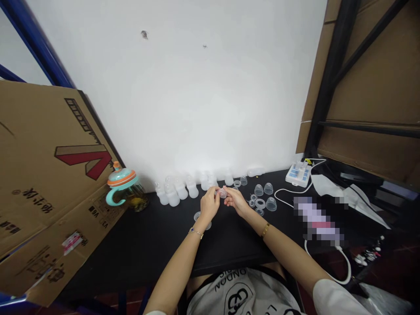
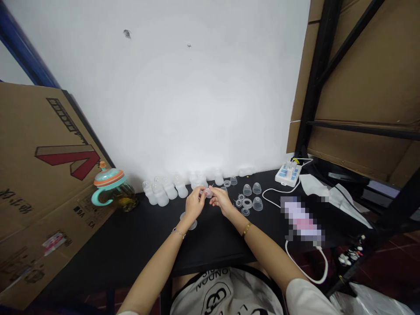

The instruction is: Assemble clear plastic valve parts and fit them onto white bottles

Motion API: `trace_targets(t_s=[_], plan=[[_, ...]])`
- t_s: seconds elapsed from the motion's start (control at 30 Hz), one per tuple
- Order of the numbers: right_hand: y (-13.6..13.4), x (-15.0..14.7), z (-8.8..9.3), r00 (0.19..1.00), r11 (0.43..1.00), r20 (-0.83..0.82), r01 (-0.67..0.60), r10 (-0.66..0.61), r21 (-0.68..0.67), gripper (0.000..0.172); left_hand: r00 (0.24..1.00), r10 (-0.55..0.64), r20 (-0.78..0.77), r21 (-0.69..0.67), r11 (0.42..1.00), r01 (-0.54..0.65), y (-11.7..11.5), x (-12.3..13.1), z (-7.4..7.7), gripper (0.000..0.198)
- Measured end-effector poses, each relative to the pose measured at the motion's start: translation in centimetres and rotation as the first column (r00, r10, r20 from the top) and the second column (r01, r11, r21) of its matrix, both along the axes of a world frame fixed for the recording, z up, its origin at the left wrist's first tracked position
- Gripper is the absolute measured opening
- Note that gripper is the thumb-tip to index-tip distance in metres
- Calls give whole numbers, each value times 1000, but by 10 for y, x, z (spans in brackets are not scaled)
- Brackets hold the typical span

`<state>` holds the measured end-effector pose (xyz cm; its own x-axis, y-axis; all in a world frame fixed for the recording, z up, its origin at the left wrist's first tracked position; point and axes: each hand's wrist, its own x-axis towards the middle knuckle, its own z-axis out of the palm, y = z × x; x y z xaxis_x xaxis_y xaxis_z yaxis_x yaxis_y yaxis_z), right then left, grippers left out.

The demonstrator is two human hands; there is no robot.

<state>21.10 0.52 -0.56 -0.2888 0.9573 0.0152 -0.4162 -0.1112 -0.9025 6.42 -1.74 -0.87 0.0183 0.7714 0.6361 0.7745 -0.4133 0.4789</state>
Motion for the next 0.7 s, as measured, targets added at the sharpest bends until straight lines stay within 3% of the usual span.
trace_targets(t_s=[0.7], plan=[[2,1,0,999,998,16,-34,35,-49,30,999,-49,14,12,999,49,-8,4,6,16]])
